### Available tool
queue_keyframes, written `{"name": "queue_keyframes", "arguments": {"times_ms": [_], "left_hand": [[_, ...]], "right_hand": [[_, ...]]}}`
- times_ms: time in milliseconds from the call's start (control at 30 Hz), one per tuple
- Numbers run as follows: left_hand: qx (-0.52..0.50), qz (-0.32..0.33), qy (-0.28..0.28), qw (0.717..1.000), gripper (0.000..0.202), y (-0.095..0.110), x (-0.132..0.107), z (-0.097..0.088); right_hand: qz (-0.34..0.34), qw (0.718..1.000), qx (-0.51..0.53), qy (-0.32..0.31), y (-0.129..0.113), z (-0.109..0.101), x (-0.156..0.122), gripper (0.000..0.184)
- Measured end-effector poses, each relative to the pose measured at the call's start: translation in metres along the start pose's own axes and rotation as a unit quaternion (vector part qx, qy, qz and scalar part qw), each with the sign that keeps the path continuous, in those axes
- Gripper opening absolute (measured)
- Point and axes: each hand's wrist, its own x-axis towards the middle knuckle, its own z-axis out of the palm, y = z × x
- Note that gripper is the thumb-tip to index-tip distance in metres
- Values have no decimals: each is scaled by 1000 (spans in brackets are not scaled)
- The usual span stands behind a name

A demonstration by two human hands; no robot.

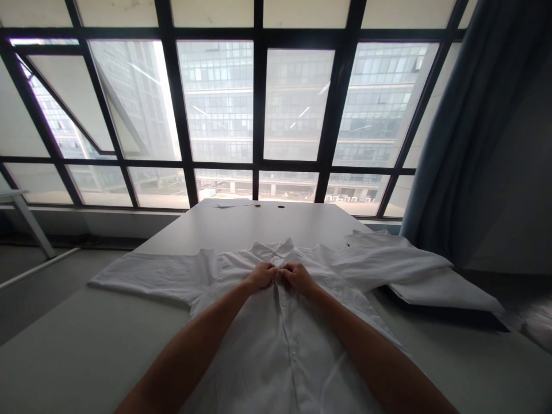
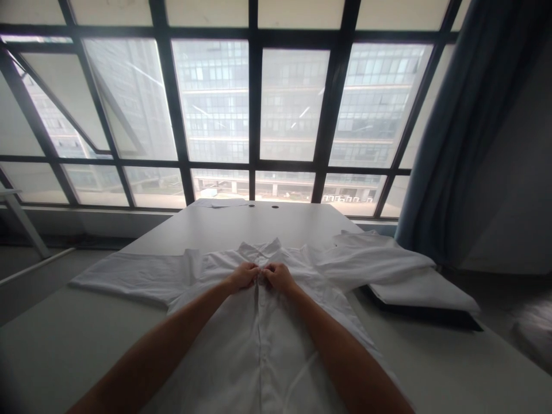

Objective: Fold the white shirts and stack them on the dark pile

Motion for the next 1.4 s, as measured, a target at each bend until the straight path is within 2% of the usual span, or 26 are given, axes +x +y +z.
{"name": "queue_keyframes", "arguments": {"times_ms": [200, 233, 300, 367, 433, 533, 700, 833, 933, 1033, 1133, 1233, 1300, 1400], "left_hand": [[157, 64, 69, 983, 16, 8, -14, -2], [208, 82, 84, 971, 17, 8, -16, -3], [331, 116, 114, 929, 22, 5, -19, -6], [430, 121, 135, 884, 32, 1, -20, -10], [469, 104, 136, 867, 43, -4, -20, -13], [485, 87, 94, 865, 55, -9, -22, -17], [489, 81, -2, 869, 66, -13, -28, -26], [491, 90, -18, 866, 70, -15, -27, -36], [496, 100, -21, 862, 70, -16, -20, -44], [500, 107, -32, 859, 70, -19, -8, -53], [498, 107, -30, 860, 71, -22, 5, -64], [496, 109, -21, 861, 70, -26, 17, -74], [497, 107, -19, 861, 70, -27, 23, -79], [499, 96, -17, 861, 71, -27, 32, -84]], "right_hand": [[34, 999, 12, -24, -1, 1, 5, 21], [34, 999, 11, -25, -1, 1, 4, 20], [17, 1000, -16, -2, -3, 0, 1, 19], [-29, 993, -101, 54, -6, -3, -4, 20], [-78, 967, -221, 104, -8, -8, -9, 20], [-90, 925, -347, 125, -8, -15, -13, 19], [19, 896, -429, 109, -1, -18, -11, 43], [88, 897, -433, 23, 4, -28, -4, 63], [56, 910, -405, -66, 8, -50, 2, 73], [8, 927, -357, -120, 15, -75, 7, 69], [-11, 925, -373, -67, 21, -87, 8, 59], [33, 895, -445, 4, 24, -84, 9, 54], [83, 878, -472, 10, 25, -78, 10, 55], [113, 874, -472, -15, 28, -71, 17, 59]]}}
